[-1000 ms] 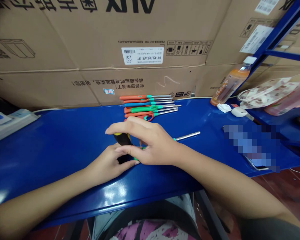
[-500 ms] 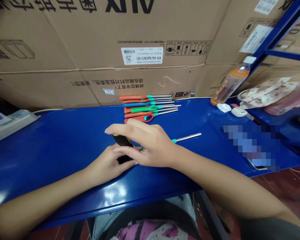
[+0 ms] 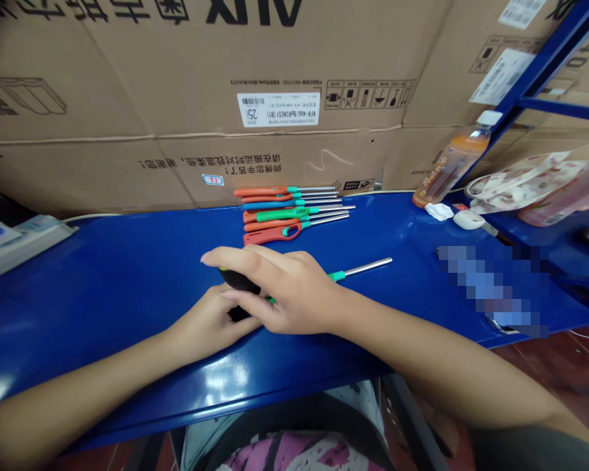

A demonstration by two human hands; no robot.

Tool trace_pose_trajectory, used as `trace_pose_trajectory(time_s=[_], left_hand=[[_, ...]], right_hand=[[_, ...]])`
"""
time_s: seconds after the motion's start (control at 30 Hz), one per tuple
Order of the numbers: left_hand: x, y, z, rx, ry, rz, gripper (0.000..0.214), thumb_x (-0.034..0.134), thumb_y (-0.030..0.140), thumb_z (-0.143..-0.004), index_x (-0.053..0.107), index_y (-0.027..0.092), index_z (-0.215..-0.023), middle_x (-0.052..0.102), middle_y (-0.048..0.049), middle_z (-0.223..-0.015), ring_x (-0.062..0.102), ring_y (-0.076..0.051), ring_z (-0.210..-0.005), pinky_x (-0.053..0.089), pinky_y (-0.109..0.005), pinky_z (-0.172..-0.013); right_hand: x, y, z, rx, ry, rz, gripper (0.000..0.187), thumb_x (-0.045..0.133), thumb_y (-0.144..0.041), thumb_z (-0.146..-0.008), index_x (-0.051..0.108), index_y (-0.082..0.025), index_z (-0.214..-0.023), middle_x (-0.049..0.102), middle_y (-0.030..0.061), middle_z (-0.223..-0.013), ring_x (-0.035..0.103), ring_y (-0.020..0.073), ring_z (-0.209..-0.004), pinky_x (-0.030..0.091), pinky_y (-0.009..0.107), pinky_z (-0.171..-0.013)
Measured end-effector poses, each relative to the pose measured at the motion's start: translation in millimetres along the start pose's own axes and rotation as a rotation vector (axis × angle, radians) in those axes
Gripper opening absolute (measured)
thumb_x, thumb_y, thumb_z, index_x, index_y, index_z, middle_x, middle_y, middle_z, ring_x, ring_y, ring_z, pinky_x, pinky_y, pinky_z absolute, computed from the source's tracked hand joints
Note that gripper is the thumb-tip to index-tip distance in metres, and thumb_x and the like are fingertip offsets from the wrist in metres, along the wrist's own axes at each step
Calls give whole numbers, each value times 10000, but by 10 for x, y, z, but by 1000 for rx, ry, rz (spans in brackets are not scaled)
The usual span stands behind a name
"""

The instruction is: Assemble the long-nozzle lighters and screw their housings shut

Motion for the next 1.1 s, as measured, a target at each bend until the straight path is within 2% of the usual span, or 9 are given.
trace_pose_trajectory(time_s=[0.1,0.2,0.3,0.4,0.47,0.57,0.83,0.93,1.1], left_hand=[[-4,-13,-1,-7,-14,-22,211,700,285,-940,718,207,-1135,727,-51,-1142,671,-216,-1043,544,-371,-948],[-24,-6,-2,-16,-37,-53,325,711,293,-925,702,197,-1236,725,-62,-1097,657,-215,-1025,543,-368,-948],[-74,17,-1,-25,-49,-80,377,694,237,-905,683,165,-1275,707,-72,-1061,647,-209,-999,551,-352,-924],[-129,14,3,-33,-62,-152,419,657,204,-890,663,162,-1307,678,-79,-1063,634,-218,-1009,554,-358,-912],[-163,-22,6,-47,-61,-201,422,642,220,-902,653,172,-1321,663,-82,-1076,630,-222,-1019,554,-363,-913],[-201,-101,3,-58,-43,-248,383,623,268,-937,656,181,-1308,658,-86,-1096,631,-224,-1027,554,-367,-919],[-326,-309,-116,-91,69,-355,294,601,304,-974,680,192,-1234,683,-81,-1122,635,-226,-1034,555,-376,-913],[-375,-364,-188,-64,84,-434,286,587,326,-979,688,197,-1213,695,-81,-1103,644,-225,-1009,561,-375,-895],[-462,-414,-308,-63,89,-522,290,594,326,-954,705,193,-1187,701,-92,-1086,647,-244,-993,558,-404,-890]], right_hand=[[-94,-6,-39,61,75,-116,421,643,-216,-946,498,-275,-1337,690,43,-1186,711,147,-851,616,274,-680],[-425,47,-109,98,308,-197,436,702,-187,-896,496,-288,-1268,633,50,-1192,701,155,-835,611,294,-632],[-799,227,-154,152,401,5,350,722,-193,-875,506,-297,-1130,626,23,-988,667,171,-802,557,283,-558],[-1023,520,-148,209,259,406,174,679,-184,-879,533,-259,-936,592,24,-917,608,172,-752,548,315,-627],[-1044,787,-74,308,51,601,116,610,-160,-888,524,-237,-897,580,34,-924,609,190,-813,539,334,-722],[-1057,1227,209,686,-245,812,63,502,-160,-929,532,-215,-935,566,88,-1074,621,225,-952,512,332,-777],[-1186,1661,700,1100,-411,859,205,530,-102,-895,631,-155,-1066,573,142,-1148,672,212,-852,517,328,-724],[-1243,1791,850,1230,-494,838,227,602,-188,-945,636,-134,-1163,613,137,-1191,683,200,-874,567,352,-755],[-1343,1916,985,1251,-522,828,339,626,-364,-983,624,-181,-1268,638,114,-1277,652,232,-1087,579,441,-908]])
Point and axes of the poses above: each hand's wrist, its own z-axis away from the middle knuckle, its own x-axis out of the palm, y = z × x, the point moved 6 cm from there along -z, towards the middle knuckle
